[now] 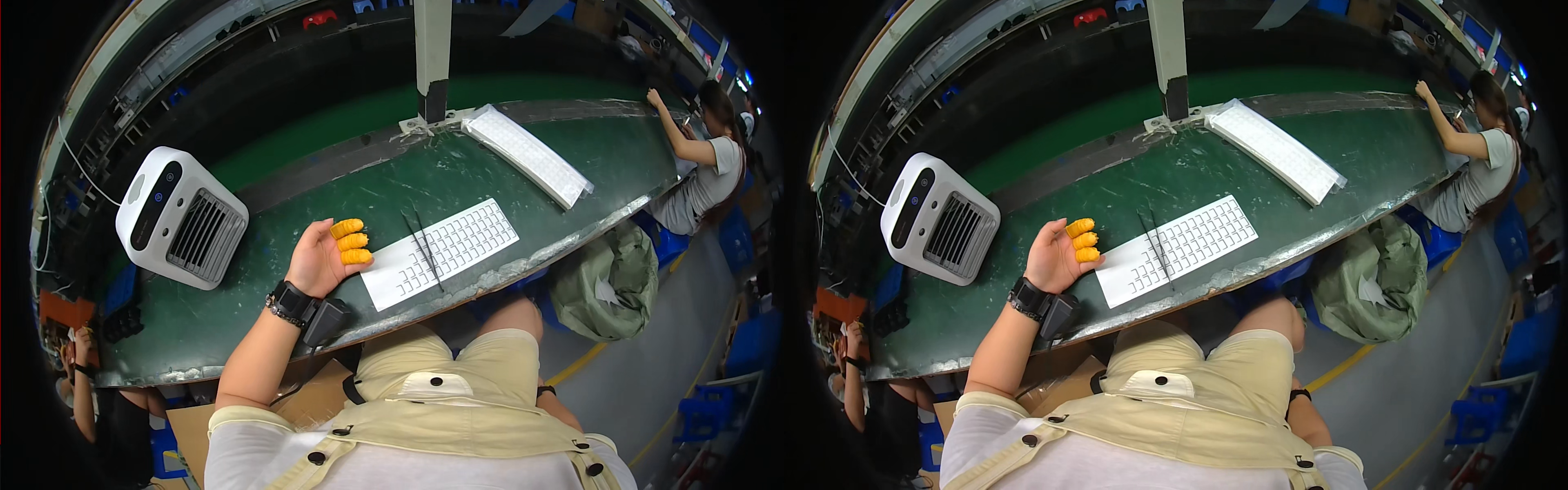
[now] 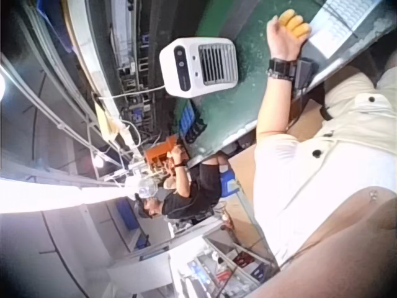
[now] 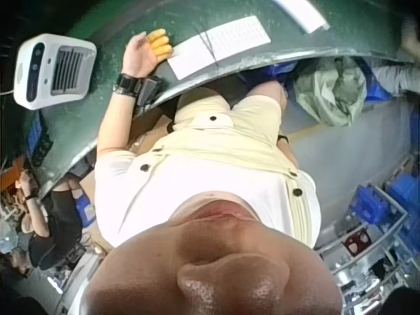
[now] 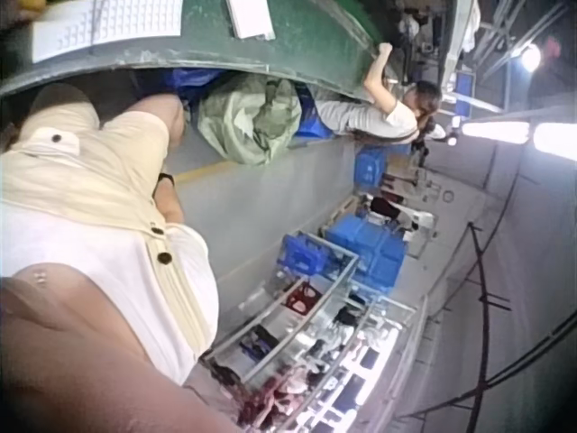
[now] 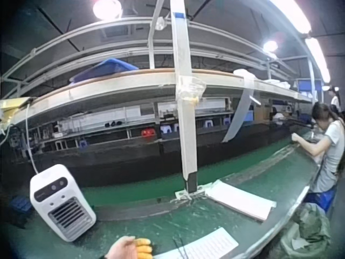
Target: Technician using tweezers to manipulate internal flex cables and components within a disassembled handheld electronic device at a factory production line workstation.
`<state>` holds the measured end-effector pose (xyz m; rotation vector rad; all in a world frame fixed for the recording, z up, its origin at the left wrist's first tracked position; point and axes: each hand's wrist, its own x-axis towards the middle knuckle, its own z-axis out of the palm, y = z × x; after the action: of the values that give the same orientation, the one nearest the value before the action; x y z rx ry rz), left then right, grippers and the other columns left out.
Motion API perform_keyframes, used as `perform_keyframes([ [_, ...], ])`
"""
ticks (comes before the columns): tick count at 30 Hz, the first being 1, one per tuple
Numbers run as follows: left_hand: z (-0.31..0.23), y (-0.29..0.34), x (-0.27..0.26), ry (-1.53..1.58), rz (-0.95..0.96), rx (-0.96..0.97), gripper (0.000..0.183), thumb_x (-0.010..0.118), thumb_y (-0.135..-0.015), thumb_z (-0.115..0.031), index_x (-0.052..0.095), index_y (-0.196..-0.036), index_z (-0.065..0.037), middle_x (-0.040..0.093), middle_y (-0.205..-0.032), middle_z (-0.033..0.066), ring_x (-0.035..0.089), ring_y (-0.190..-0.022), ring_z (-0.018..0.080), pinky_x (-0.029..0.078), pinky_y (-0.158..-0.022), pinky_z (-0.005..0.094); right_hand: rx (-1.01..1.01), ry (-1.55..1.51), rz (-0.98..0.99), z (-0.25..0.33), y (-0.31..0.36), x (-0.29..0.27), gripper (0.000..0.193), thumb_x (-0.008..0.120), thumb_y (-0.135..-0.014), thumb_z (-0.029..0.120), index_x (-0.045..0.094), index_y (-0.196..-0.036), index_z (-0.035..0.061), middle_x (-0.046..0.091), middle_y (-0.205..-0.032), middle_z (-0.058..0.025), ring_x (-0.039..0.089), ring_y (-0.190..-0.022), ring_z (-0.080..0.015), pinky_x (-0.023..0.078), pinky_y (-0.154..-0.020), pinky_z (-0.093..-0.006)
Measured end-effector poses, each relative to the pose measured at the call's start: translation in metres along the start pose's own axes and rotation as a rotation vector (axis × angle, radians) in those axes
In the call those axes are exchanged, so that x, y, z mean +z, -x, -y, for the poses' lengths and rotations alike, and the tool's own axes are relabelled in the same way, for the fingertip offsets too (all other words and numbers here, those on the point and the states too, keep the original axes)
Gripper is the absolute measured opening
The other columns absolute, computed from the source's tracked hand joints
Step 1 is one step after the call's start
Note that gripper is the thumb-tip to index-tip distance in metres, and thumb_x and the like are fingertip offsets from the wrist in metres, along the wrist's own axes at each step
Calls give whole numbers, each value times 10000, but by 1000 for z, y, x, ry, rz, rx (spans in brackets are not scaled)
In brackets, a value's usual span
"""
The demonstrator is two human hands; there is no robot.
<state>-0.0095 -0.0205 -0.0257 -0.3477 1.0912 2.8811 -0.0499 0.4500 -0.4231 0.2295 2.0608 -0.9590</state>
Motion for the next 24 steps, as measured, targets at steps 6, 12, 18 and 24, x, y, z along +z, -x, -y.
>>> perform_keyframes([
  [6, 1, -1, 1, 9, 2, -1, 376, 331, -818, -298, 478, -974, 11, 558, -844, 120, 552, -746, 255, 424, -773, 402, 24, 51, 26, 10, 7, -12, 391, 530, -707, 283, 543, -917, -46, 586, -773, -162, 582, -643, -211, 448, -516, -319],
  [12, 1, -1, -1, 5, 16, -12, 375, 317, -824, -294, 470, -988, 6, 558, -852, 126, 553, -753, 256, 425, -770, 406, 43, 104, 57, 29, 17, -19, 390, 530, -707, 282, 541, -920, -45, 585, -781, -164, 582, -647, -210, 449, -517, -318],
  [18, 1, -2, -2, -7, 36, -22, 368, 306, -829, -284, 463, -994, 4, 556, -861, 122, 548, -779, 239, 424, -773, 400, 55, 156, 80, 49, 27, -28, 390, 530, -708, 281, 540, -923, -44, 584, -789, -166, 582, -651, -210, 450, -517, -317],
  [24, 1, -1, 0, -36, 38, -18, 365, 307, -829, -283, 467, -989, 3, 555, -863, 120, 545, -782, 227, 424, -773, 393, 60, 199, 91, 67, 37, -38, 389, 531, -709, 280, 539, -926, -43, 582, -798, -168, 581, -656, -209, 452, -518, -316],
])
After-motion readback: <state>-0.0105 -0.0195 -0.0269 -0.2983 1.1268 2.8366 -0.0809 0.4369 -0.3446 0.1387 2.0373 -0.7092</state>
